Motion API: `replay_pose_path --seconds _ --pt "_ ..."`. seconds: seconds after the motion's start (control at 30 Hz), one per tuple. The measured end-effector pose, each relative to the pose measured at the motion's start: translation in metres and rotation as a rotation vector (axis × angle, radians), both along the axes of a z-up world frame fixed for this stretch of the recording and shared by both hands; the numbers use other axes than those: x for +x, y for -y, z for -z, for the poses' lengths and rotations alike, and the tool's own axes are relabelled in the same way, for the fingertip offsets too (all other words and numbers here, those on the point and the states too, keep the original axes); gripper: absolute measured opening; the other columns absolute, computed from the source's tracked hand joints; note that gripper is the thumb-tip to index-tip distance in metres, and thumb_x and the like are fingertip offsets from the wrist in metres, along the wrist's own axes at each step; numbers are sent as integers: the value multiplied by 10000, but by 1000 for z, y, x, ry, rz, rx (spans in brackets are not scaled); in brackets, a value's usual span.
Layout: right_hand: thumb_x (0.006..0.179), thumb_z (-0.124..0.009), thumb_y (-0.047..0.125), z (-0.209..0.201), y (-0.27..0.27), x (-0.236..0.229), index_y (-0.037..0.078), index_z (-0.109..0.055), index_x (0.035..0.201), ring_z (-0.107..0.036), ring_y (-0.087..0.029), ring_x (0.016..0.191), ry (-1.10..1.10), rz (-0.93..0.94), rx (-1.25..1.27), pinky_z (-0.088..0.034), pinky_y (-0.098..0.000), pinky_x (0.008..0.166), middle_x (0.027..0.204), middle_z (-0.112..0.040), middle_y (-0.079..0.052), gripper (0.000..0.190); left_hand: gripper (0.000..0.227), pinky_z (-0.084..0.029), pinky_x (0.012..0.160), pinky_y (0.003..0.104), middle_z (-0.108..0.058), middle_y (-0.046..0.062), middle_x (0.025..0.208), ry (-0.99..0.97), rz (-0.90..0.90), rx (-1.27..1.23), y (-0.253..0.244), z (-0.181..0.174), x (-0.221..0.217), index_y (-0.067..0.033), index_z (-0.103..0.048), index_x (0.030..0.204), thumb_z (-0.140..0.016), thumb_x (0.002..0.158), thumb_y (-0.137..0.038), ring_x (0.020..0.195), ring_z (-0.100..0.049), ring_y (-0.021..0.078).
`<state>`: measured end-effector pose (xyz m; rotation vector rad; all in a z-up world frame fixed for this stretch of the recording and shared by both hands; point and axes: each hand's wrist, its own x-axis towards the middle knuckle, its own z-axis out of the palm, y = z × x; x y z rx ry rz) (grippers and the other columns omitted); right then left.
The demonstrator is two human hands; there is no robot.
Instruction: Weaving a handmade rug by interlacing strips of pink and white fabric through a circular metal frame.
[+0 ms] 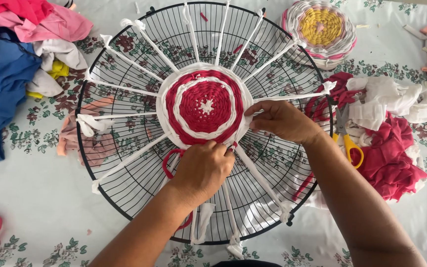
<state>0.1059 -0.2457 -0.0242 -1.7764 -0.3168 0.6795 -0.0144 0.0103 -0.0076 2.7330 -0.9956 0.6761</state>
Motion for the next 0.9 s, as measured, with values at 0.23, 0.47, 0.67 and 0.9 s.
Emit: replay_pose_path --seconds 0.23,0.47,0.67,0.9 --pt "904 -784 238 -55 -33 -54 162 -754 1180 -741 -274 768 905 61 -501 -600 -389 650 965 -768 -101 288 159 -548 493 345 -654 38 645 -193 3 -107 -1 -5 2 -141 -673 695 -692 817 -40 639 -688 234" --pt "902 -729 144 -49 -30 -56 162 -761 1056 -733 -239 716 934 59 -608 -592 -374 598 900 -740 -45 159 122 -558 503 341 -661 16 651 -188 10 -87 0 6 1 -148 -693 701 -721 794 -74 655 -685 213" --pt "913 -712 74 -49 -39 -44 150 -789 1051 -737 -271 896 1240 -93 -620 -612 -359 712 1008 -738 -105 176 122 -561 506 353 -666 31 655 -220 40 -68 1 6 -1 -133 -701 694 -743 786 -65 663 -692 224" --pt "877 -743 70 -51 -42 -38 120 -789 957 -741 -258 896 1324 -228 -630 -607 -330 705 948 -751 -110 105 143 -548 486 363 -649 41 623 -254 65 -83 -2 -4 0 -117 -700 644 -752 752 -38 636 -677 238"
